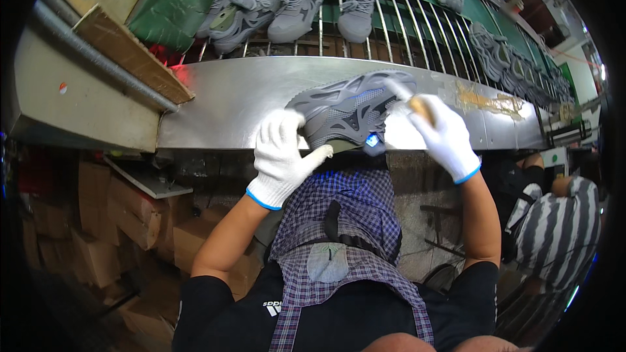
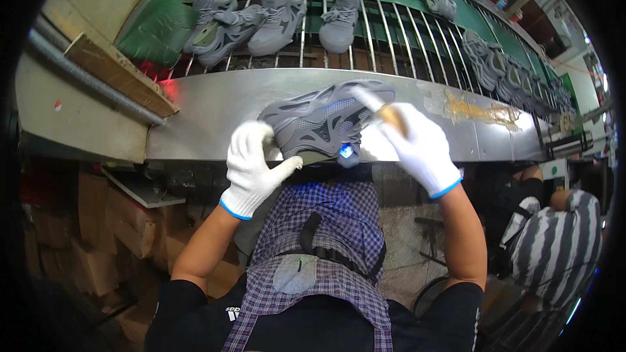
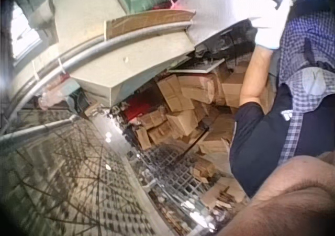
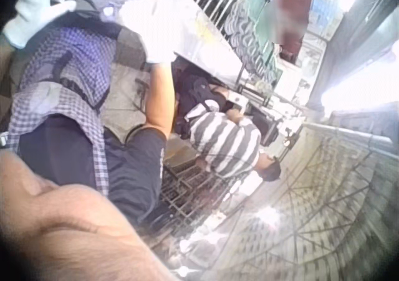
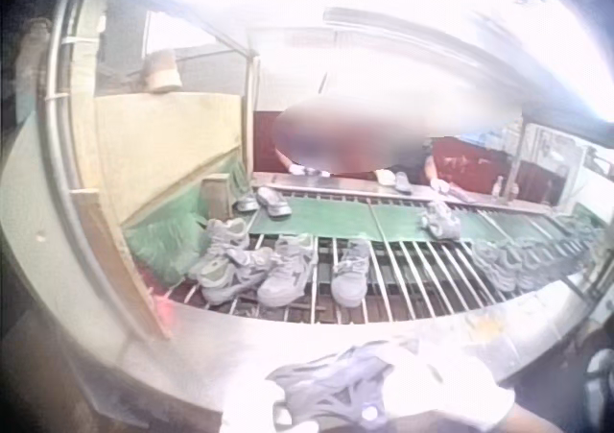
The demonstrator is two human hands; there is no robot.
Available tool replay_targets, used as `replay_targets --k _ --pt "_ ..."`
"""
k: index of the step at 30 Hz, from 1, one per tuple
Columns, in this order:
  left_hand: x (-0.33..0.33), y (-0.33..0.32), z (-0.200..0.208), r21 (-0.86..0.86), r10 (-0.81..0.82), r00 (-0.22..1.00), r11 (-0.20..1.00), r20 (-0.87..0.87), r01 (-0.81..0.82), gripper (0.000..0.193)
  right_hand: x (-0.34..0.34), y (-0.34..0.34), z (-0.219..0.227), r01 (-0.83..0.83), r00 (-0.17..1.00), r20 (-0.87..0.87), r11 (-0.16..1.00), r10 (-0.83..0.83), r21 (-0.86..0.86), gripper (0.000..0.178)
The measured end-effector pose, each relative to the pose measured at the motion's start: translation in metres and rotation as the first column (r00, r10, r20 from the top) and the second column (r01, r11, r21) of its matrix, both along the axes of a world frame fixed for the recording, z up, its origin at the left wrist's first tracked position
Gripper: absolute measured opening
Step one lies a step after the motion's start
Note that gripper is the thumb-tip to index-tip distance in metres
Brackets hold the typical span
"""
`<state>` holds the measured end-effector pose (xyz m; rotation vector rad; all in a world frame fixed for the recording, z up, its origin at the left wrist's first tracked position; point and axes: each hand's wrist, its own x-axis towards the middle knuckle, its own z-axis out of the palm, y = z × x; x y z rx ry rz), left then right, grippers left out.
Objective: The person picks up shoes from a conveyor belt, wipes the soles and sides with a cloth, uses a small wooden tool to apply a substance or scrape parts of the shoe, and places the shoes back onto the belt.
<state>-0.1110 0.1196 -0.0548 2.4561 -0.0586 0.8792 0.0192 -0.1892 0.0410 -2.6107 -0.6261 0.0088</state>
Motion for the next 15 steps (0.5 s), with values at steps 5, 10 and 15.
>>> replay_targets --k 5,10,15 --pt "0.068 0.007 0.022 0.133 -0.223 0.934 0.954 -0.28 0.268 0.121 -0.003 0.021 0.008 -0.024 0.978 0.179 0.905 0.11 -0.425 0.029" --pt "0.102 -0.013 0.055 0.254 -0.176 0.824 0.899 -0.539 0.358 0.121 0.008 0.054 -0.007 0.066 0.955 0.28 0.85 0.098 -0.523 0.023" --pt "0.124 0.007 0.012 0.215 -0.163 0.912 0.942 -0.375 0.257 0.084 -0.061 0.14 -0.013 -0.171 0.949 0.223 0.957 0.224 -0.234 0.033"
